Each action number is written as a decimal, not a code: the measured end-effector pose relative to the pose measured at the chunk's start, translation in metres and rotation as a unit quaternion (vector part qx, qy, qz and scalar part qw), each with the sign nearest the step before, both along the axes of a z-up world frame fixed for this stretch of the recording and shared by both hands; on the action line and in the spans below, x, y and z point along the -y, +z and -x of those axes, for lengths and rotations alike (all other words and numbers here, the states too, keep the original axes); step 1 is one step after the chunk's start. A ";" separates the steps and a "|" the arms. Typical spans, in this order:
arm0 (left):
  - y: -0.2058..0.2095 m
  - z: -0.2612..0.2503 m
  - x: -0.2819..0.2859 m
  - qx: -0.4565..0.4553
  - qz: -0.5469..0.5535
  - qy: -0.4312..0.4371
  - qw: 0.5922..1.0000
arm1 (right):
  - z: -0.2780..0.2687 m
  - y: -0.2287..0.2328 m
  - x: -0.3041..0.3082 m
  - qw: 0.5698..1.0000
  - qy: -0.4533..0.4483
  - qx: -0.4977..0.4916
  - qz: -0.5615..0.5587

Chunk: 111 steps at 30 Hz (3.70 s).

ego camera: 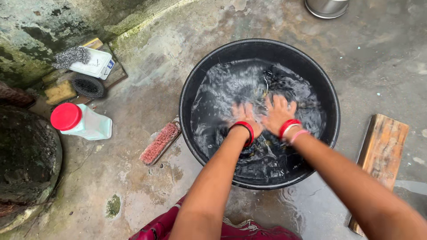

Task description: The person washes a piece of dark fabric by hand on a concrete floor, repeatedly striking it with a wooden paddle, rinsing it in a basin of water, and pouring more water over it from a plastic mug.

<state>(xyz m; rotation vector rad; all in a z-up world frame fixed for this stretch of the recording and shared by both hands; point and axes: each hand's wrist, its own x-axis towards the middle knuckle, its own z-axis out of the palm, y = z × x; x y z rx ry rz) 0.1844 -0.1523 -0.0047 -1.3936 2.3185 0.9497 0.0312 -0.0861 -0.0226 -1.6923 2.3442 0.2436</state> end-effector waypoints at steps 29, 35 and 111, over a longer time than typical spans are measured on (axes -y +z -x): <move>0.052 -0.068 0.124 -0.441 -0.342 -0.124 0.820 | 0.119 0.157 -0.001 0.829 -0.079 0.551 0.043; 0.066 -0.067 0.114 -0.114 -0.299 -0.097 0.942 | 0.114 0.163 0.003 0.875 0.002 0.483 -0.025; -0.086 -0.008 0.056 -0.070 0.103 0.194 0.973 | -0.064 0.018 0.043 0.979 0.037 -0.001 0.203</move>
